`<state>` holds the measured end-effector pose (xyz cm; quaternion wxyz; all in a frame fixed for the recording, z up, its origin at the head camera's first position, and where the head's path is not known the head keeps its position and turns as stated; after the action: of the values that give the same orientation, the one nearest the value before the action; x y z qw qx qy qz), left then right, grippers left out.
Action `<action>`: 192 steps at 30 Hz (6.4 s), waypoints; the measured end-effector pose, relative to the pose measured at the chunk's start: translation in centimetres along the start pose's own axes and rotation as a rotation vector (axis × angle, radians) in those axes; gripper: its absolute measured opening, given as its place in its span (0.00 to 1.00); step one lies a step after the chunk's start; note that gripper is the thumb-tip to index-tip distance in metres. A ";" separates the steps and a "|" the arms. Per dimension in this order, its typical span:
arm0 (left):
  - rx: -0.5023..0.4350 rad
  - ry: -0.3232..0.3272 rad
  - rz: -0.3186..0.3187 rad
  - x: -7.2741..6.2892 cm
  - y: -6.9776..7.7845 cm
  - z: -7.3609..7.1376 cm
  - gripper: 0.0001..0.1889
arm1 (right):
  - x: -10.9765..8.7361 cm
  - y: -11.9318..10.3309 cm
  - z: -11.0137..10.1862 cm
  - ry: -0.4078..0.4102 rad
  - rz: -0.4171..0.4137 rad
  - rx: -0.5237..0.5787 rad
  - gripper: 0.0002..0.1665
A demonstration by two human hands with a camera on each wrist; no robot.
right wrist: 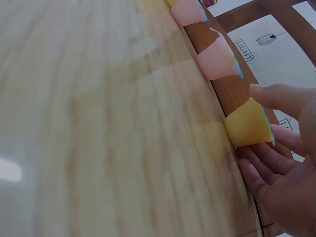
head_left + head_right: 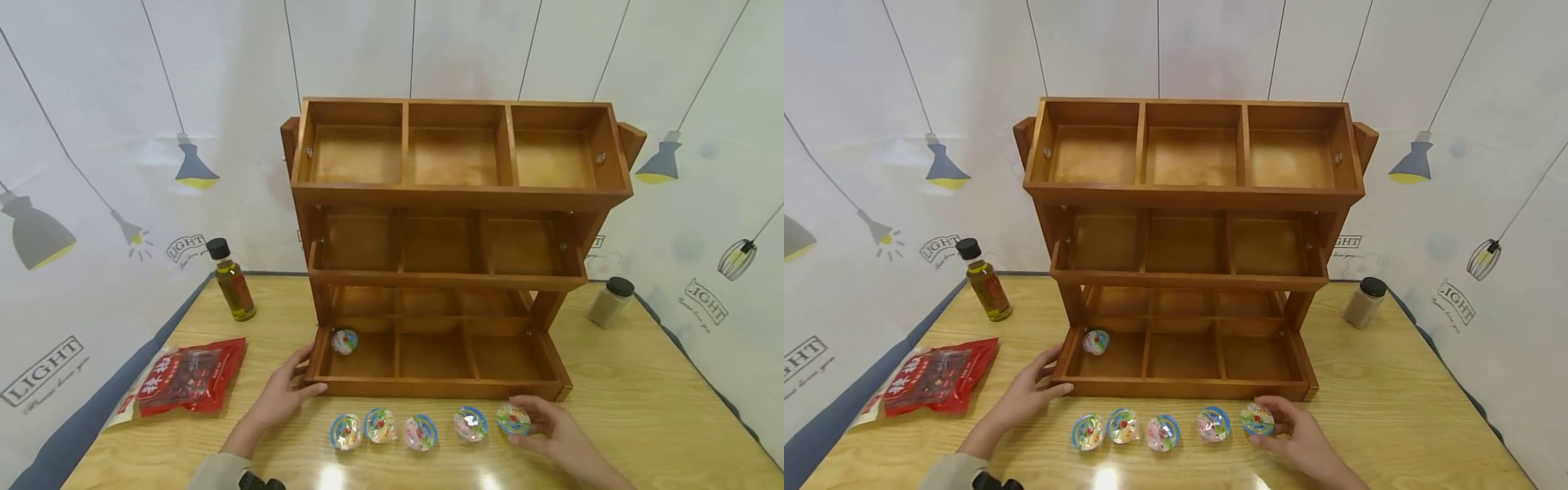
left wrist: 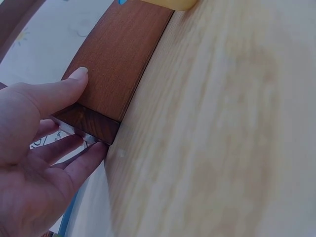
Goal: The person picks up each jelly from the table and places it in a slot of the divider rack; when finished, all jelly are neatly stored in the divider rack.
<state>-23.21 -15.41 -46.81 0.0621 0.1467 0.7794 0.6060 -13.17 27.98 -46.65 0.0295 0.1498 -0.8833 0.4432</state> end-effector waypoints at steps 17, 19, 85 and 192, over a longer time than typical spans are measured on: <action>0.006 0.006 -0.018 0.1 0.0 -0.1 0.40 | -0.1 0.8 -0.2 -0.024 -0.074 0.079 0.29; 0.011 0.006 -0.024 0.1 0.0 -0.1 0.40 | -0.1 0.7 -0.2 -0.015 -0.051 0.065 0.28; -0.015 -0.001 -0.050 0.5 0.1 -0.2 0.40 | 17.9 -12.2 10.6 -0.395 -0.144 -0.570 0.29; -0.054 0.024 -0.072 0.0 0.5 0.5 0.40 | 16.6 -4.2 7.4 0.002 0.218 -0.120 0.39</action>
<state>-22.98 -14.87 -46.44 0.0785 0.1095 0.7681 0.6260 -27.20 15.75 -44.79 -0.0091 0.0502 -0.9192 0.3904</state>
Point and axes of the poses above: each hand's wrist, its own x-axis towards the middle knuckle, its own z-axis out of the palm, y = z × x, the point moved 1 cm from there along x, towards the middle knuckle, and after that the axes turned 10 degrees about -x, right-handed, at the moved point
